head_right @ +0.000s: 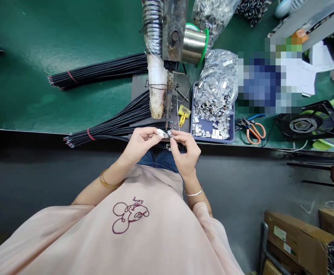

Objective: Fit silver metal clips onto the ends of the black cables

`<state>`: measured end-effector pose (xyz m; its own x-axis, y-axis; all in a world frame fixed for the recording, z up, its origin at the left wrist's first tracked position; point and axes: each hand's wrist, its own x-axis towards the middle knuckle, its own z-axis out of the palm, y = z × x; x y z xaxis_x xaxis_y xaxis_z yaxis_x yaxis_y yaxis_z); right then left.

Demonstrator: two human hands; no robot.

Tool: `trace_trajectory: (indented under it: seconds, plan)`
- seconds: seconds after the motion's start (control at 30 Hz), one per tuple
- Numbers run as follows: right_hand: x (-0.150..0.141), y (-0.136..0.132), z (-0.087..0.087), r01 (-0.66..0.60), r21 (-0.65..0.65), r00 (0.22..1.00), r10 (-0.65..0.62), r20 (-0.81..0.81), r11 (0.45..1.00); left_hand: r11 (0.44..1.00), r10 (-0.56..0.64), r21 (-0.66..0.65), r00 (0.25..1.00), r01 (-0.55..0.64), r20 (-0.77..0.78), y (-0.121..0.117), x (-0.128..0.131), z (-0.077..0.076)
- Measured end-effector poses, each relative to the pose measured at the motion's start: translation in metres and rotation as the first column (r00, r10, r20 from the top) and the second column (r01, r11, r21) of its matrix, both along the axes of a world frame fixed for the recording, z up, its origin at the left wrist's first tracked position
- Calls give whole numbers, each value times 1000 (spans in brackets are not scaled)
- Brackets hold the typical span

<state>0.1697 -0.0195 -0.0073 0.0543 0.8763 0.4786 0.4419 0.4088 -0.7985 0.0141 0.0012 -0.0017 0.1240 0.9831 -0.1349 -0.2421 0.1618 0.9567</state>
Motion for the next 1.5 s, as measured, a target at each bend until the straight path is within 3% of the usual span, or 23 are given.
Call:
trace_trajectory:
  seconds: [0.07,0.23,0.33,0.5,0.9,1.1,1.33,1.5]
  plan:
    - [1,1,-2,-33,1,999,33,3,999,1000,15,9,1000,-15,-2,1,0,-1]
    - [2,2,-5,-88,253,973,29,229,963,999,38,7,999,-38,-2,4,2,-1]
    - [2,3,-7,-110,313,960,19,280,943,998,68,-11,998,-68,2,5,5,2]
    - [3,6,-7,-51,221,983,9,184,974,996,83,-14,996,-83,-11,8,8,8]
    - [2,13,-2,-30,90,989,16,148,995,991,124,78,980,-113,-155,10,9,8]
    - [0,12,3,-26,109,989,10,145,994,984,143,131,973,-120,-183,11,9,13]
    - [2,13,2,-1,142,984,-24,175,990,991,89,122,952,-55,-293,6,10,6]
    - [-1,16,5,6,143,979,-35,202,990,981,141,172,923,-84,-357,5,10,10]
